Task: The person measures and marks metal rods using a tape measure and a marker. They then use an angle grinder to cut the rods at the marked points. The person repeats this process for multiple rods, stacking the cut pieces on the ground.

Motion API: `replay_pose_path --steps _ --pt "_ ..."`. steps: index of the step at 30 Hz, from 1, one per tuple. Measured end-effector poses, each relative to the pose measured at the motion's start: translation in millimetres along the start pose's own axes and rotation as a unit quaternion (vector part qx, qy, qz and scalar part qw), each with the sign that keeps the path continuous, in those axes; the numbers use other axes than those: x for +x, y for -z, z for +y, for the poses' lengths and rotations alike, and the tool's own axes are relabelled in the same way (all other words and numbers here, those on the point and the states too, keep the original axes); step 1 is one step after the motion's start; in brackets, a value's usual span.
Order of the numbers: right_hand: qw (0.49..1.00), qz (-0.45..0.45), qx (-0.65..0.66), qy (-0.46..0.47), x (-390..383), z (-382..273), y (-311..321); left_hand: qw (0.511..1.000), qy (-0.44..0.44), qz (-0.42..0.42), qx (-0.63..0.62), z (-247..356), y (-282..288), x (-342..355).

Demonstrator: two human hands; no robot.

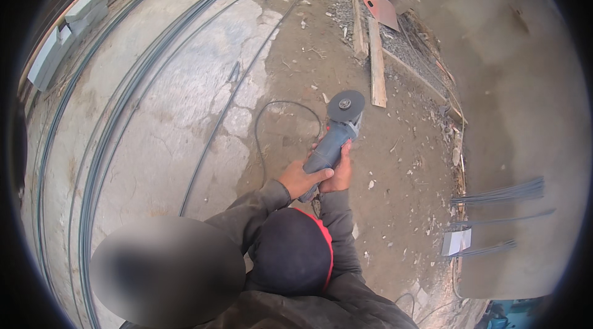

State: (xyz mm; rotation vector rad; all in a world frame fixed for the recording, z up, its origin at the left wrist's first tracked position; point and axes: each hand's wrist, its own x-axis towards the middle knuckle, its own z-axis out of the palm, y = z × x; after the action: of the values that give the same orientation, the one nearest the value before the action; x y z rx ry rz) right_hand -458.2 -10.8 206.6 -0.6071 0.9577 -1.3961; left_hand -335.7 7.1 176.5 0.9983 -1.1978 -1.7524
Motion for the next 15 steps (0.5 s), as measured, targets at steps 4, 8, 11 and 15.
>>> replay_pose_path --steps 4,8,11,15 --pt "1.0 0.001 -0.006 -0.017 9.0 9.2 26.8 0.999 0.042 -0.025 0.001 -0.1 1.1 1.5" --pt "1.0 -0.016 0.0 -0.016 6.9 15.2 19.9 0.998 0.058 -0.025 -0.004 -6.0 7.7 1.6" --pt "1.0 0.014 0.002 -0.001 2.5 15.5 2.6 0.998 0.054 -0.017 -0.005 -11.5 11.3 4.7" --pt "1.0 0.008 0.007 -0.009 8.7 16.6 15.1 0.998 0.057 -0.021 -0.001 -9.6 8.1 7.3"
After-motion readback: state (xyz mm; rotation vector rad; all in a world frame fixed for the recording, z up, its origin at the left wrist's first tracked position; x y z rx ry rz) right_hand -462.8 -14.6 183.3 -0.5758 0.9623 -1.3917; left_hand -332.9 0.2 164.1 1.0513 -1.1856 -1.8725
